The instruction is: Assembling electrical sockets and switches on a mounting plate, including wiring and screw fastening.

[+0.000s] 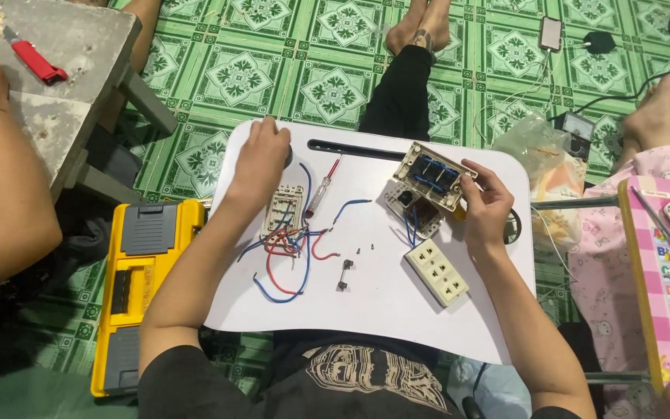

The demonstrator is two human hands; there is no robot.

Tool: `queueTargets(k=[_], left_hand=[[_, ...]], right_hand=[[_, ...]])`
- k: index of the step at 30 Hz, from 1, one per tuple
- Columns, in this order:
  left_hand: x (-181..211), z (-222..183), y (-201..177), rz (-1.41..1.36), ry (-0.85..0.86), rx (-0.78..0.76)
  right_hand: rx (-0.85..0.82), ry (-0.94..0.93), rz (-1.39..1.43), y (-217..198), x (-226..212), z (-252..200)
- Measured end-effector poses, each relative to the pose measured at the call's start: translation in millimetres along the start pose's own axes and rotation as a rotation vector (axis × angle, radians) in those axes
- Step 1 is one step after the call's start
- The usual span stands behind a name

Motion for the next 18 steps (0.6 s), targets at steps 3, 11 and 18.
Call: queueTargets(k=[3,11,18], left_hand=[[-10.0,0.2,4.4,0.049,-0.061,-0.025],[11.9,-12.7,-57.2,0.010,-0.013,0.132],[146.5,-65.8,-259.4,0.083,0.359,0.629]], right_hand=[[0.000,-0.004,0.000,-2.2,2.7,2.3],[0.013,-0.003,0.029,-8.3,3.6,-0.5],[0.084,-0.013,0.045,-3.5,-17.9,-4.4]])
Point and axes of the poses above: each hand's wrist, its own z-axis towards the middle knuckle, its own y-axis out of the palm, x = y × z, the point moved 7 cm from there along z, towards the middle knuckle, and after that the axes turned 1 degree about z, right-handed, at the moved point
